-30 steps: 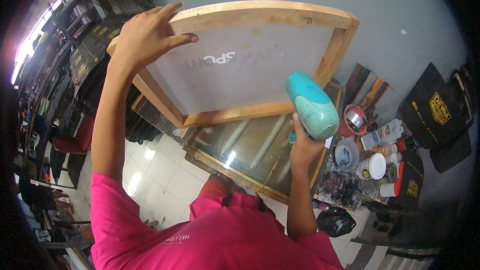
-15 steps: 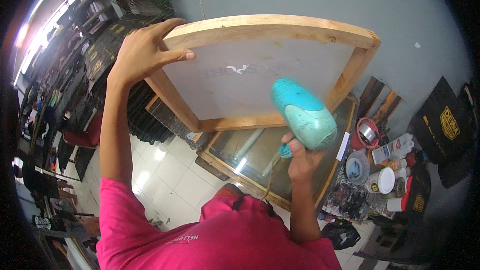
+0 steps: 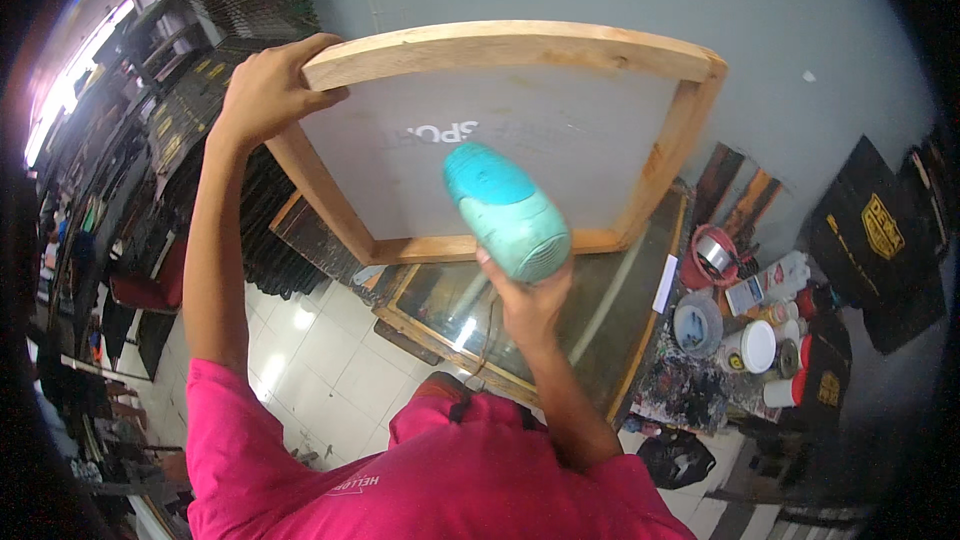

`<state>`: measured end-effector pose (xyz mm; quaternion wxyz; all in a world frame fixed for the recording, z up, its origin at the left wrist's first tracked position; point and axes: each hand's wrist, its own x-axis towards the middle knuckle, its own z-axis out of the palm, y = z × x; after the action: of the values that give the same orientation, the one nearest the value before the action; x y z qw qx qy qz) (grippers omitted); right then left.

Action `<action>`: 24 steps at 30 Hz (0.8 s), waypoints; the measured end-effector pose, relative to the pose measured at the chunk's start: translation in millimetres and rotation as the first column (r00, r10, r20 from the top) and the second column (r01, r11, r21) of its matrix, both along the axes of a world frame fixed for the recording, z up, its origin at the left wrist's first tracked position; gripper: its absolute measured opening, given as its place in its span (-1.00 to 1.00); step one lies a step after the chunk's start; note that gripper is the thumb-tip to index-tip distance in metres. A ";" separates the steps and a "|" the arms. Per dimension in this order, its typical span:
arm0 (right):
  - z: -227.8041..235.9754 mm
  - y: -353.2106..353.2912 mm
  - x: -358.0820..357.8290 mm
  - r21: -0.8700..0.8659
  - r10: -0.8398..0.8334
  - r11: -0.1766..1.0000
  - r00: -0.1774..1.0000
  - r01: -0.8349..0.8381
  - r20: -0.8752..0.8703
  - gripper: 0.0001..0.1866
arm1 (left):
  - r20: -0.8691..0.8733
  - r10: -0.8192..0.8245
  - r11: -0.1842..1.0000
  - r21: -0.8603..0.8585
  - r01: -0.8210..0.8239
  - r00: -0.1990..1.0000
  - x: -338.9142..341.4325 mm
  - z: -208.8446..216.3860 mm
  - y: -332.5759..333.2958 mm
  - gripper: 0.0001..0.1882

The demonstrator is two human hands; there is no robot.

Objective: The person holds a wooden-framed screen with a translucent mesh and uses a teal hairdryer to apply heat to the surface. They move the hairdryer across the mesh in sweeping motions, occasionally adjusting the frame's position on the workbench.

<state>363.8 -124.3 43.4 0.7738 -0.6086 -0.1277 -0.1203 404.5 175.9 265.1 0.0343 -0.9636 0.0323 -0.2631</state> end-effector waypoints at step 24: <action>-37.2 -88.7 42.5 0.234 -0.270 0.925 0.952 0.299 -0.146 -0.21 | -0.085 0.092 0.996 0.024 -0.090 0.992 31.9 3.4 3.8 -0.35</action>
<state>406.3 -213.0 6.2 0.8254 -0.5225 0.0217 -0.2128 436.4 179.6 268.6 0.0542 -0.9742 -0.0074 -0.2190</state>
